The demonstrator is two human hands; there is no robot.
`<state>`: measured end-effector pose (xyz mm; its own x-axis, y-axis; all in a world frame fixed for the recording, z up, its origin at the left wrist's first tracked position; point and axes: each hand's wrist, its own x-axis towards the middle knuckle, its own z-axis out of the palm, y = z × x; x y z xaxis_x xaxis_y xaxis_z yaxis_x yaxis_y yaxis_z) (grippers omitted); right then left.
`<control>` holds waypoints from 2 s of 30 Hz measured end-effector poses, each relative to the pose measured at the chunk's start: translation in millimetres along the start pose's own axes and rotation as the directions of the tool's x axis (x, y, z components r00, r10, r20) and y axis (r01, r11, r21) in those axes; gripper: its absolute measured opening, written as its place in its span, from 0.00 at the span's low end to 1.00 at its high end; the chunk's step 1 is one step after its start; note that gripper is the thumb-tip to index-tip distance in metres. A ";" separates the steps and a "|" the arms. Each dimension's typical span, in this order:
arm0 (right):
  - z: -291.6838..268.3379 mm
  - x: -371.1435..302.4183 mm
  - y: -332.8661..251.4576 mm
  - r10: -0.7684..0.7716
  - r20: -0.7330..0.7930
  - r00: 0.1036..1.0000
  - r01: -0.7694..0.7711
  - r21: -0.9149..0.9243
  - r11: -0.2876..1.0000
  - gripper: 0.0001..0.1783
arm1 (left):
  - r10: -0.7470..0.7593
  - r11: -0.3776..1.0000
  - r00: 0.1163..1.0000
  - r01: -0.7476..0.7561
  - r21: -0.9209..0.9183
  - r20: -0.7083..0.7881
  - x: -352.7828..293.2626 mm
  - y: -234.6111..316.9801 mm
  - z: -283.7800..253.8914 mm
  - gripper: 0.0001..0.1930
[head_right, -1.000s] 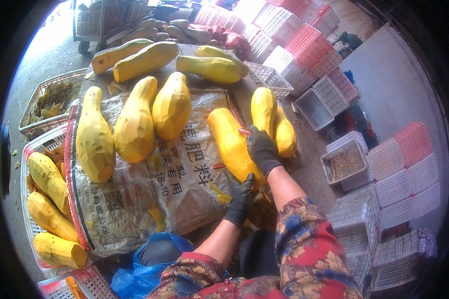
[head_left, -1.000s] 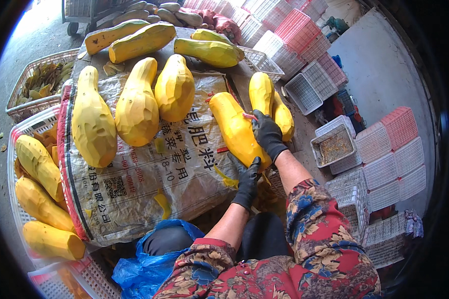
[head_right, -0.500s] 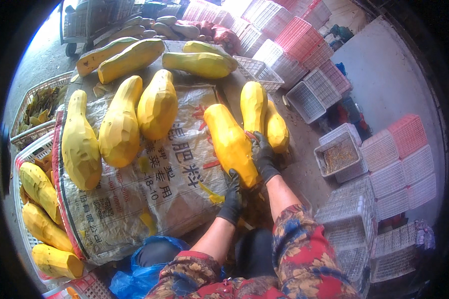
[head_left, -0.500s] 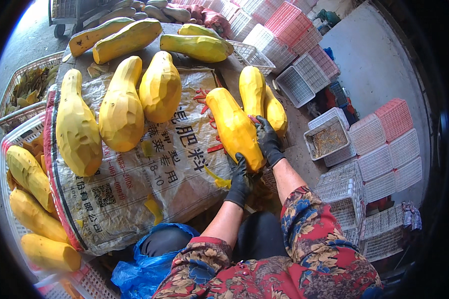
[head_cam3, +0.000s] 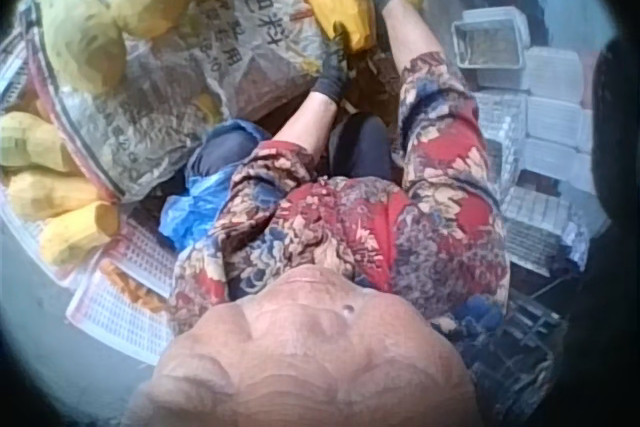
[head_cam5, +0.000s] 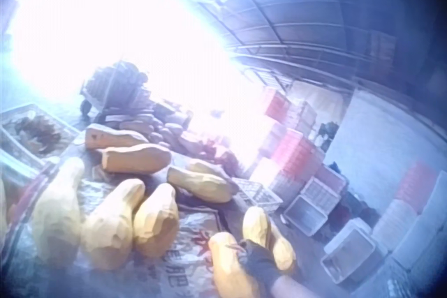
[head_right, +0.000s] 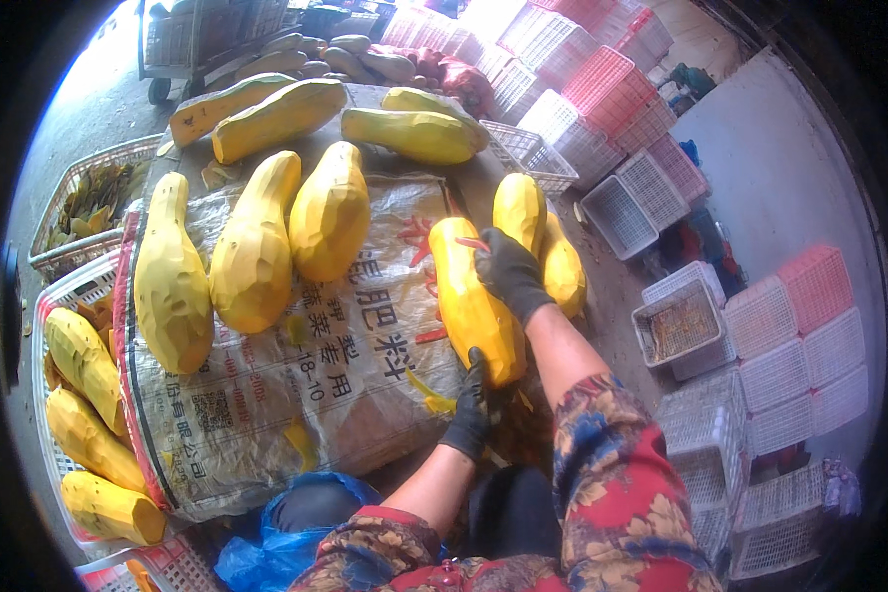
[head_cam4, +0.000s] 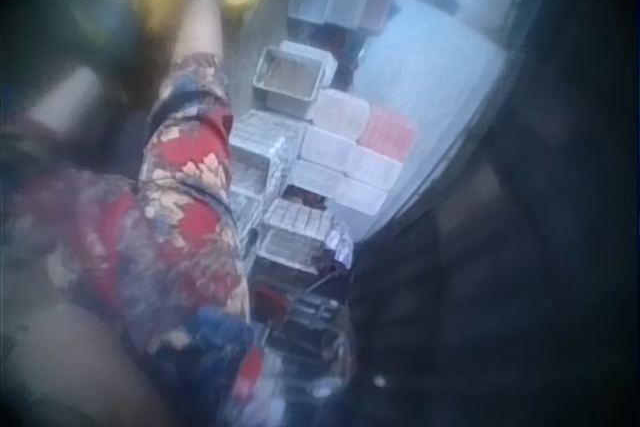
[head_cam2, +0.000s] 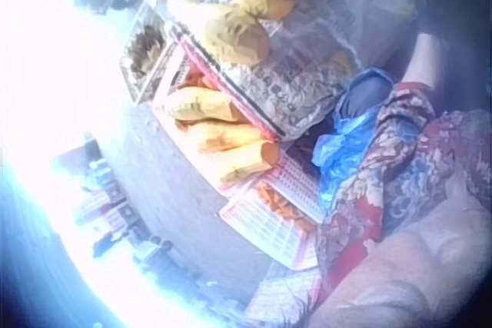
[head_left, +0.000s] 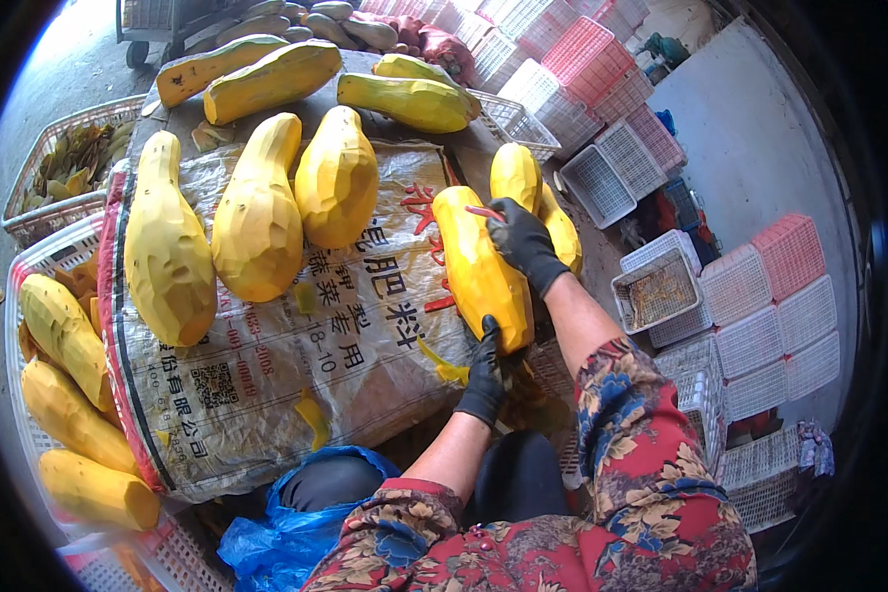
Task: The person peels several large yellow papayas using a knife, removing the skin in long strips and placing the peeled fruit into a white basket. The person works at a low table in a market setting, handling each papaya one at a time.
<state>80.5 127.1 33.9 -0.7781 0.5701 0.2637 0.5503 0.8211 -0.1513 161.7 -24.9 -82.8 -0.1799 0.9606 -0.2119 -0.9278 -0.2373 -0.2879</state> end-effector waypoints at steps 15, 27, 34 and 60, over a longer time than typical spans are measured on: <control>21.9 23.9 -29.9 -0.034 0.087 0.996 0.058 -0.293 0.954 0.11 | 0.222 0.967 0.975 -0.221 0.130 0.010 8.2 -19.1 -2.1 0.39; -117.3 -65.3 -73.9 -0.081 0.403 0.912 0.094 -0.012 0.995 0.14 | 0.353 0.885 0.935 -0.342 0.314 0.024 8.7 -21.1 -1.9 0.37; -52.1 8.5 -14.6 0.056 0.050 0.997 -0.063 0.141 0.988 0.16 | 0.250 0.941 0.968 -0.239 0.240 -0.016 1.5 -11.9 4.4 0.42; -67.3 -59.6 -16.3 0.251 0.124 0.960 -0.280 0.364 0.888 0.19 | 0.577 0.346 0.802 -0.408 0.845 0.151 1.2 -7.5 14.5 0.54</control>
<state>138.3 77.9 84.8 -0.6463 0.7569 0.0969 0.5962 0.5801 -0.5549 163.7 -19.8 -67.3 -0.7294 0.6557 -0.1950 -0.5239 -0.3521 0.7756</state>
